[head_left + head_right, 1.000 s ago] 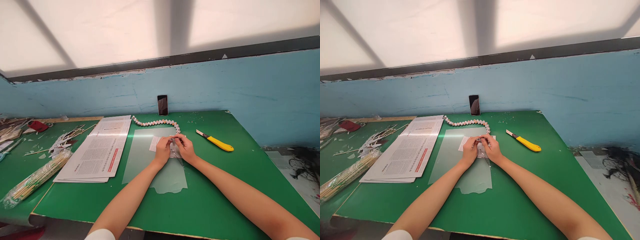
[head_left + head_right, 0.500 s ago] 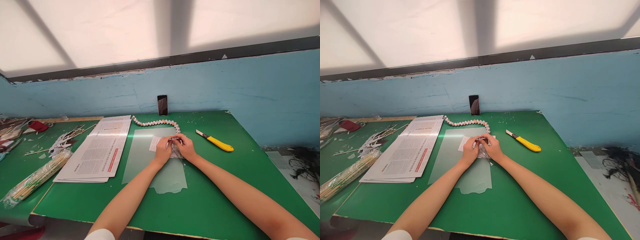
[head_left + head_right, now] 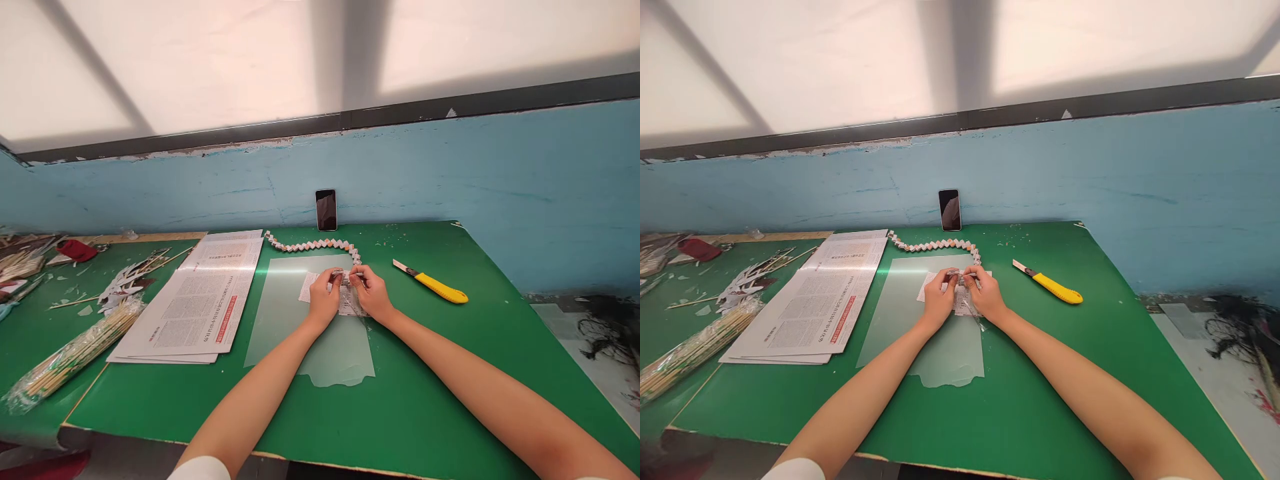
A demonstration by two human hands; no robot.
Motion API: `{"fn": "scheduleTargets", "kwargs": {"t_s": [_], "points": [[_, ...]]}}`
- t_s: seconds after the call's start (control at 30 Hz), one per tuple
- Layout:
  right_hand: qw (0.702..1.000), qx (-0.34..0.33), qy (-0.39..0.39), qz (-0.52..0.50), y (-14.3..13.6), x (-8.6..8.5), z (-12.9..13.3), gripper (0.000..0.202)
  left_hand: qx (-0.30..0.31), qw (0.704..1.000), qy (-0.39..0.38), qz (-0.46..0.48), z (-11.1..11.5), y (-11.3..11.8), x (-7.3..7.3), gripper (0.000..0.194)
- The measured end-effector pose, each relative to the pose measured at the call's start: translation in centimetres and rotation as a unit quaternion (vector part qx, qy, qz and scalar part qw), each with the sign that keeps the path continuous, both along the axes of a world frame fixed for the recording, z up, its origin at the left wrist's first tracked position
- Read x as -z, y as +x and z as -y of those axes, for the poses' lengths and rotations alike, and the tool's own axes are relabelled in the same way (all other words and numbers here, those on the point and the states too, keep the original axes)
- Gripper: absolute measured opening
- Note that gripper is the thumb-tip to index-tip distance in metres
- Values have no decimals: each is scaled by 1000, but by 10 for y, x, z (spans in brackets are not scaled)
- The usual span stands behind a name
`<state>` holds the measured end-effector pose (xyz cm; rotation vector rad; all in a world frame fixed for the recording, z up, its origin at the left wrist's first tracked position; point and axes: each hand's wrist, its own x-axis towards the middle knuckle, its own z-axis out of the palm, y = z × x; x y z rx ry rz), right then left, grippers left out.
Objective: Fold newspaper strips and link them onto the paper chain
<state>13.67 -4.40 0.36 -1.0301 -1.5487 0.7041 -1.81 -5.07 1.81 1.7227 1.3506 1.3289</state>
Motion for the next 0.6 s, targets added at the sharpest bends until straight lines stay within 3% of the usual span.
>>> {"fn": "scheduleTargets", "kwargs": {"t_s": [0.6], "points": [[984,-3,-51,-169,-5,-12,0,26,-3,1000,-3,3,0,0,-1,20]]}}
